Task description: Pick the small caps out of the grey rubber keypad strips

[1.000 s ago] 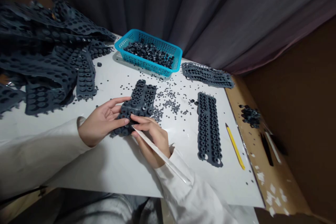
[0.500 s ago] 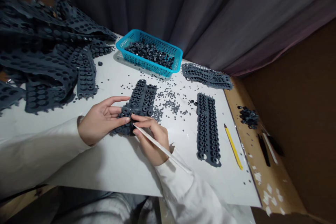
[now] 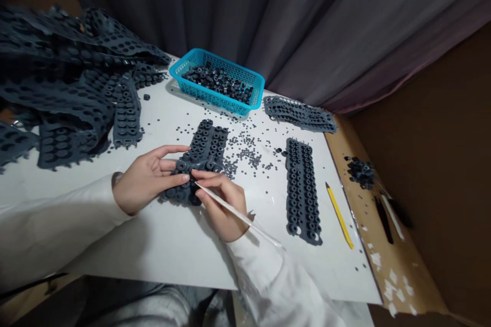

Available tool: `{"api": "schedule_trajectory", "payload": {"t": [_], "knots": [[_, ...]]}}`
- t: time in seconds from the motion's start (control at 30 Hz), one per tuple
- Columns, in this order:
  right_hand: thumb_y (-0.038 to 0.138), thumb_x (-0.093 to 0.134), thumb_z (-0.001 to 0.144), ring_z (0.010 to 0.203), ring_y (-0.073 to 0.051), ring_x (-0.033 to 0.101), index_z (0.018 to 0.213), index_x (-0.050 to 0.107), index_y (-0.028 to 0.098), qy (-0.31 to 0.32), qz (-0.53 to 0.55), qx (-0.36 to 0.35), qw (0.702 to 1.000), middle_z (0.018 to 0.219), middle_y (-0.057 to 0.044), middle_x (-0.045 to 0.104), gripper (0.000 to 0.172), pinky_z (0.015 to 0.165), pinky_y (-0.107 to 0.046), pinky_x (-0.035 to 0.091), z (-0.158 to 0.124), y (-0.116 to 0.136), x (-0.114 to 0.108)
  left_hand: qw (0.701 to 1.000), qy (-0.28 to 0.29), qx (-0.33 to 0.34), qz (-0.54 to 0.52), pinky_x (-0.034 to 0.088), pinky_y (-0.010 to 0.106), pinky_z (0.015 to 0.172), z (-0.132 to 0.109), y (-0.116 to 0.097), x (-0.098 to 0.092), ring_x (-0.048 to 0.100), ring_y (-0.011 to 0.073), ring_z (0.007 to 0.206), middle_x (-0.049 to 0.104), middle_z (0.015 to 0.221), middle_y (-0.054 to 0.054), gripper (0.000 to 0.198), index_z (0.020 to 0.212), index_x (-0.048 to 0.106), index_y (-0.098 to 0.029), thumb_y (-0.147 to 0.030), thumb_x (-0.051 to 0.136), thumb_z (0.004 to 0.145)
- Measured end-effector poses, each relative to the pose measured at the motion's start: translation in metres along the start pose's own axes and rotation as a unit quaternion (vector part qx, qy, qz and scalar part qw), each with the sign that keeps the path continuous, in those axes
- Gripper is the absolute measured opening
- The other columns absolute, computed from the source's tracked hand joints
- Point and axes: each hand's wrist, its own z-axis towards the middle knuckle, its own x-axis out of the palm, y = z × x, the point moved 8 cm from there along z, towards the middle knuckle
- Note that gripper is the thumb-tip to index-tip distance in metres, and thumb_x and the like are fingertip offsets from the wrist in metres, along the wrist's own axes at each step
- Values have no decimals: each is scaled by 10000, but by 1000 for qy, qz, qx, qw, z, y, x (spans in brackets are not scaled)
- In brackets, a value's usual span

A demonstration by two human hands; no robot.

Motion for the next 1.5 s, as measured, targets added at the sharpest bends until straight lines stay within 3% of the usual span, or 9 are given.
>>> {"api": "schedule_trajectory", "payload": {"t": [0.17,0.4,0.57,0.7,0.87,1.07,1.33,1.5], "knots": [[230,626,887,1037,-204,697,923,636,227,28,-84,-70,994,1120,-88,730,37,894,-377,563,-2,8,1,1000,5,-23,-8,578,323,647,-1,1,1,723,223,688,761,749,60,755,1182,544,-130,-265,891,526],[179,559,915,1012,-191,690,1007,608,259,62,-185,-176,965,1142,-86,720,132,864,-383,559,-4,21,6,1000,10,-29,-2,573,308,629,0,4,1,715,204,651,758,739,55,751,1203,540,-128,-258,884,548],[158,560,907,993,-173,691,1052,603,297,63,-232,-206,949,1151,-52,716,205,837,-347,572,-5,20,9,999,8,-31,16,573,327,633,1,5,0,719,221,666,751,727,50,730,1196,551,-135,-262,877,556],[141,533,918,938,-145,710,1085,593,298,39,-204,-184,961,1198,-50,689,237,806,-304,592,-3,19,3,999,6,-53,5,570,325,646,0,8,1,711,211,647,752,735,52,746,1196,546,-130,-236,880,537],[217,553,924,1035,-203,692,1028,607,253,26,-123,-116,985,1204,-97,682,123,881,-400,585,-3,13,-3,999,16,-47,-16,570,326,682,0,9,2,705,197,680,744,768,47,744,1206,530,-135,-215,877,553],[291,592,910,1096,-229,674,957,629,240,26,-64,-88,994,1188,-100,703,78,923,-440,557,-3,14,-2,999,22,24,-31,566,320,735,0,-1,1,685,178,779,663,945,42,734,1222,517,-178,-201,858,573],[273,578,920,1121,-224,652,990,616,257,52,-117,-135,983,1212,-87,697,81,990,-468,494,-2,20,1,992,-9,123,38,565,227,657,-6,-13,0,639,83,702,491,1131,38,724,1254,459,-249,-169,800,621],[248,595,909,1123,-218,655,979,622,254,47,-93,-112,988,1205,-85,701,76,975,-444,509,-2,16,1,979,-26,179,97,556,199,582,-13,-21,1,627,74,699,414,1347,81,669,1271,448,-284,-178,760,689]]}}
